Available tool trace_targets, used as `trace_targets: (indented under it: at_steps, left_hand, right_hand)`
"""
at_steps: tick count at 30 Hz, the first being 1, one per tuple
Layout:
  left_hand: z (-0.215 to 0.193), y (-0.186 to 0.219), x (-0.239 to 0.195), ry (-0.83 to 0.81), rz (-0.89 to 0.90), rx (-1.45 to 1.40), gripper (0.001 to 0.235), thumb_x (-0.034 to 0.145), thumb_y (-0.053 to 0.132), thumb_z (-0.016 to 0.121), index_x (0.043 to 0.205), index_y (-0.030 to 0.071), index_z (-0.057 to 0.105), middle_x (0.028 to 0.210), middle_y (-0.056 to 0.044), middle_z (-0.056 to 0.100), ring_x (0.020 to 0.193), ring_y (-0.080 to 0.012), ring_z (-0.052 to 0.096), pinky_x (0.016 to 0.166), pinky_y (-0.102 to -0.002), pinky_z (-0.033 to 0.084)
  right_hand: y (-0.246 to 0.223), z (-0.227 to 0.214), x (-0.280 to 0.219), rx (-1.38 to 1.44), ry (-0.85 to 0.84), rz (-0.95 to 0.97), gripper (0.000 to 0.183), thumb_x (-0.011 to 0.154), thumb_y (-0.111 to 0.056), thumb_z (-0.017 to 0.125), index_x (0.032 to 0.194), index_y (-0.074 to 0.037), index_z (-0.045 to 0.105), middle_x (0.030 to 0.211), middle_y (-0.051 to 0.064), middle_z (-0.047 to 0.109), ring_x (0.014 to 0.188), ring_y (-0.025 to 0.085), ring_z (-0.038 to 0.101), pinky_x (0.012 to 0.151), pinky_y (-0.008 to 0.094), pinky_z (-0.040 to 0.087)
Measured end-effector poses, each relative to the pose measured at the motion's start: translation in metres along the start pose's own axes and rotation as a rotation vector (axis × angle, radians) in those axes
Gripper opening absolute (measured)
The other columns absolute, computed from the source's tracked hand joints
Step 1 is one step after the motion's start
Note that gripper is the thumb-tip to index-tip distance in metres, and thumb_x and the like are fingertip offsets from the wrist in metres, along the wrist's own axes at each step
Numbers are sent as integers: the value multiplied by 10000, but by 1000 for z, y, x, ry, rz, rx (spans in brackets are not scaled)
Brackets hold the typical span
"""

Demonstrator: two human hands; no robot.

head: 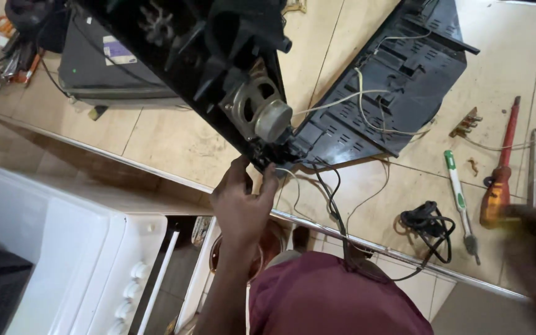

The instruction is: The person uses a screwdriver to remove screws from the back of a television set. They then disconnect wires and manipulate internal components, including a speaker, while working on a tiled floor.

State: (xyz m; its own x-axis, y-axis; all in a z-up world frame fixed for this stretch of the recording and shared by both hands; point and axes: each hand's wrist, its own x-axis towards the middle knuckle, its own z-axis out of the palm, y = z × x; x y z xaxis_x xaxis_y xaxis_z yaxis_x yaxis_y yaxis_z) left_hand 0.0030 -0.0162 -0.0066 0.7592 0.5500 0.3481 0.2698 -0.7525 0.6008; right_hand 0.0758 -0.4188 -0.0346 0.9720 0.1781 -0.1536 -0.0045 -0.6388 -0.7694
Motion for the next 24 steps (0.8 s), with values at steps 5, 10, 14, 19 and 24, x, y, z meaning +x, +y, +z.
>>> trace_targets:
  at_steps: [5, 10, 14, 19, 24]
  left_hand:
    - [-3, 5, 2, 47, -5, -17, 408, 883, 319, 748, 1148, 12, 705, 823, -138, 758, 596, -235, 685, 505, -356, 529]
    - [-5, 7, 0, 35, -36, -62, 445, 887, 294, 722, 1216, -1, 676, 981, -159, 777, 709, -270, 737, 585, -354, 571]
    - [-6, 8, 0, -8, -81, -93, 447, 884, 319, 719, 1220, 27, 684, 989, -164, 781, 740, -281, 745, 604, -362, 571]
    - [-6, 7, 1, 35, -22, -94, 405, 871, 276, 726, 1175, 10, 704, 951, -164, 776, 718, -290, 735, 615, -365, 564]
    - [-11, 14, 2, 56, -30, -113, 380, 850, 258, 771, 1146, 27, 714, 800, -128, 752, 542, -214, 641, 494, -322, 502]
  right_hand:
    - [-128, 79, -26, -73, -84, -326, 470, 741, -135, 757, 1208, -121, 706, 932, 16, 777, 592, 161, 703, 561, 300, 553]
    - [-142, 89, -18, -144, -96, -450, 407, 785, -201, 730, 1185, -130, 700, 889, 30, 756, 612, 208, 678, 579, 338, 519]
    - [-148, 89, -17, -150, -92, -477, 381, 806, -182, 724, 1182, -123, 706, 849, 27, 732, 560, 185, 641, 540, 330, 495]
    - [-149, 92, -16, -158, -109, -431, 384, 806, -192, 730, 1183, -119, 709, 829, 28, 751, 519, 166, 639, 506, 328, 484]
    - [-147, 91, -18, -176, -117, -431, 416, 791, -203, 716, 1202, -138, 707, 856, 17, 766, 508, 172, 629, 512, 332, 479]
